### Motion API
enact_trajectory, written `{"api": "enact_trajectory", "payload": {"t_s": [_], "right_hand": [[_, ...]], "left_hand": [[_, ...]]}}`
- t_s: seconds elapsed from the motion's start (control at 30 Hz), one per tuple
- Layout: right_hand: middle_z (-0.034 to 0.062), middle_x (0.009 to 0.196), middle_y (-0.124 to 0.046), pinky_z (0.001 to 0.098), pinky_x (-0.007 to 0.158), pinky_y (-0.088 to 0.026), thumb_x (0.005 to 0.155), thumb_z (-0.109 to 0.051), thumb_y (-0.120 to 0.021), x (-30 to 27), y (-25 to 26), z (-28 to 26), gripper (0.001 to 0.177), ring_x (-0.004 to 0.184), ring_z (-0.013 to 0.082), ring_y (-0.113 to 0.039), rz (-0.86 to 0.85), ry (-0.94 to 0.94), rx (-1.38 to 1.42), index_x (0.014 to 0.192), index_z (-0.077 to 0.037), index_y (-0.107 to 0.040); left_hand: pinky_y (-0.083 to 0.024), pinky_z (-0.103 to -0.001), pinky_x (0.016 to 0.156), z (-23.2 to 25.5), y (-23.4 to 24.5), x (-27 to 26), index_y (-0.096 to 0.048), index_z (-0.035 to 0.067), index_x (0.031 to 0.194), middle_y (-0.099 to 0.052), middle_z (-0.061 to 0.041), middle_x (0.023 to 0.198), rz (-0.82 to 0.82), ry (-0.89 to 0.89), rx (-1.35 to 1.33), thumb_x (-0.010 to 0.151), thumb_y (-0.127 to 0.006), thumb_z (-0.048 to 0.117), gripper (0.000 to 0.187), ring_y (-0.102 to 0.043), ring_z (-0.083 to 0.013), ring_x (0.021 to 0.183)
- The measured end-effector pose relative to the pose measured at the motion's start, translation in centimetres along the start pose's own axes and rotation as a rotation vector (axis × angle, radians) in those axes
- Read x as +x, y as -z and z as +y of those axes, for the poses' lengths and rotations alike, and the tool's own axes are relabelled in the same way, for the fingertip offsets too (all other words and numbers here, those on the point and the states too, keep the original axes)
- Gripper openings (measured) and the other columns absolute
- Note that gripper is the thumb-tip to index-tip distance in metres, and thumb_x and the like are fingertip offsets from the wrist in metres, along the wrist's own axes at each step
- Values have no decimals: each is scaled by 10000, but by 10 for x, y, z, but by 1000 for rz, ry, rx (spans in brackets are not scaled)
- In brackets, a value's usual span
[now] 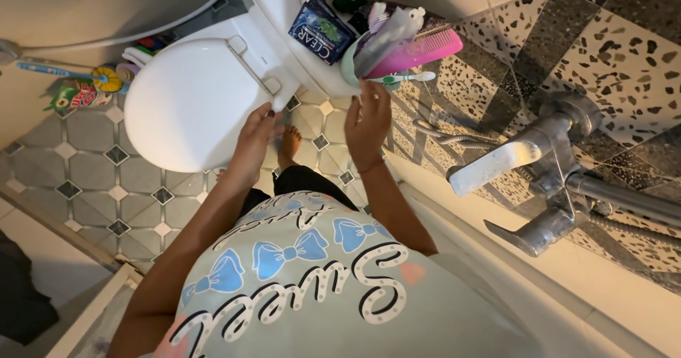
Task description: Organizing various toiletry bottles and a toothbrush holder in a bathroom
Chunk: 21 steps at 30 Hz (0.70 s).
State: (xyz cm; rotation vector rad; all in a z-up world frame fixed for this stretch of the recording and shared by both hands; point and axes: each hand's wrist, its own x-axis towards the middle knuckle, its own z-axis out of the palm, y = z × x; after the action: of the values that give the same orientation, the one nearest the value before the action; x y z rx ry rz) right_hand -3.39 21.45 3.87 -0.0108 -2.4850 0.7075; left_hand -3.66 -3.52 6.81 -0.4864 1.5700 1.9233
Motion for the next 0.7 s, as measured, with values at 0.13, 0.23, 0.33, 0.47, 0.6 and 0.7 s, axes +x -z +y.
{"api": "enact_trajectory", "payload": {"t_s": [0.13,0.23,0.33,0.47,0.6,0.7], "right_hand": [[19,1118,-637,366,779,-547,1011,-163,-594,6,2,10,253,966,218,-704,34,-22,-231,1243,-137,-689],[-15,1035,-671,351,724,-543,1022,-204,-584,5,-2,14,230,904,194,-716,31,-12,-246,1215,-167,-703],[-39,953,-669,359,660,-533,1006,-228,-613,13,-3,2,185,825,188,-711,51,-24,-268,1164,-197,-703],[-58,950,-676,328,647,-527,977,-185,-670,16,-2,-8,165,820,173,-717,106,-48,-236,1135,-211,-711],[-47,1045,-669,311,698,-543,912,-153,-730,9,6,4,235,892,170,-710,137,-23,-225,1142,-203,-729],[-71,1000,-642,294,689,-520,909,-151,-726,12,13,4,153,857,122,-696,123,-5,-290,1050,-206,-747]], "left_hand": [[-434,-500,1073,-14,-2,6,-350,21,1574,-559,-236,1435,-21,-23,-29,1097,-478,304,569,-620,-379,1233],[-440,-488,1065,-19,-6,9,-358,32,1574,-570,-225,1430,-49,-34,2,1097,-481,305,563,-627,-354,1226],[-444,-476,1057,-12,-13,10,-363,26,1570,-579,-220,1420,-63,-26,31,1085,-488,310,575,-635,-336,1214],[-453,-456,1050,-6,-27,11,-418,14,1540,-607,-214,1377,-57,-35,70,1053,-513,274,560,-644,-313,1200],[-466,-465,1051,6,-37,19,-447,19,1528,-622,-226,1357,-55,-35,104,1035,-531,301,574,-646,-341,1209],[-463,-465,1074,34,-43,20,-475,115,1533,-610,-235,1388,-16,47,245,951,-599,253,611,-612,-390,1278]]}}
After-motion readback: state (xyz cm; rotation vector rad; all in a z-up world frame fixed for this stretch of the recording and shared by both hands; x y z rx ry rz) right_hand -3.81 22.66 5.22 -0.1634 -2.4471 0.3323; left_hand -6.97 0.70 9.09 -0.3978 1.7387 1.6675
